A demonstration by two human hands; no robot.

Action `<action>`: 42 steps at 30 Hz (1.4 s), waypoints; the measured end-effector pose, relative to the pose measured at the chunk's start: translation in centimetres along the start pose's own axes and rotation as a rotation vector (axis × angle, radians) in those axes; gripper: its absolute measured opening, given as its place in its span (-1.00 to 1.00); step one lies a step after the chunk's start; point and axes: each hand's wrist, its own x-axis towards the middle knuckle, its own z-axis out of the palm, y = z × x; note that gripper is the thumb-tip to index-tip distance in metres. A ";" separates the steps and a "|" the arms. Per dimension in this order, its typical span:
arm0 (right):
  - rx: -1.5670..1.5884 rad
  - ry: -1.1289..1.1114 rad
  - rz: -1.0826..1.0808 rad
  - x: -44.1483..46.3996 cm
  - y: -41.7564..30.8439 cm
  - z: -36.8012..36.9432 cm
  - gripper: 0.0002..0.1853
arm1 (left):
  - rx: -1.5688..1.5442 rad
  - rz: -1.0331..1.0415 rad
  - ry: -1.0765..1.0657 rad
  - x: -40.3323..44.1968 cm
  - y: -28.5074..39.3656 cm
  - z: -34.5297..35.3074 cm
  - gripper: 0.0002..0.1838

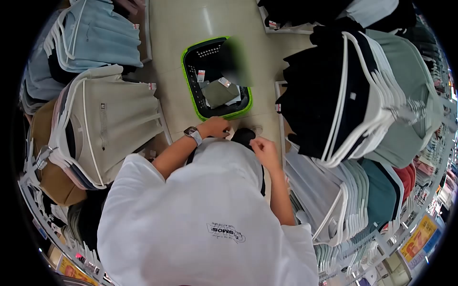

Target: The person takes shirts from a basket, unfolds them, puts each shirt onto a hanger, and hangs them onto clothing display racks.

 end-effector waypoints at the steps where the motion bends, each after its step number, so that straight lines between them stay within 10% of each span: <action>1: -0.043 -0.066 0.013 1.7 2.1 1.9 -0.86 | 0.002 -0.084 0.026 0.1 -3.4 2.1 -0.71; 9: -0.394 -0.233 0.062 14.1 11.6 13.0 -0.84 | -0.132 -0.390 -0.110 1.6 -11.1 6.5 -0.60; 18: -0.384 -0.019 0.099 31.7 21.9 18.9 -0.91 | -0.754 -0.758 0.397 9.9 -22.2 13.2 -0.47; 31: -0.547 -0.001 0.334 41.8 31.8 24.6 -0.74 | -0.614 -0.739 0.262 18.0 -32.4 18.7 -0.39; 34: -0.377 0.140 0.152 39.3 28.7 24.1 -0.79 | -0.941 -0.774 0.412 18.5 -31.0 18.7 -0.30; 36: -0.176 0.184 -0.024 35.9 25.4 23.6 -0.75 | -1.958 -1.061 0.558 17.9 -28.4 15.8 -0.16; 39: -0.121 0.071 -0.185 29.5 19.1 21.8 -0.75 | -2.412 -0.430 0.690 15.8 -24.5 11.5 -0.42; 42: -0.031 -0.019 -0.205 24.0 13.2 18.8 -0.74 | -2.418 -0.531 0.522 13.5 -20.9 10.3 -0.68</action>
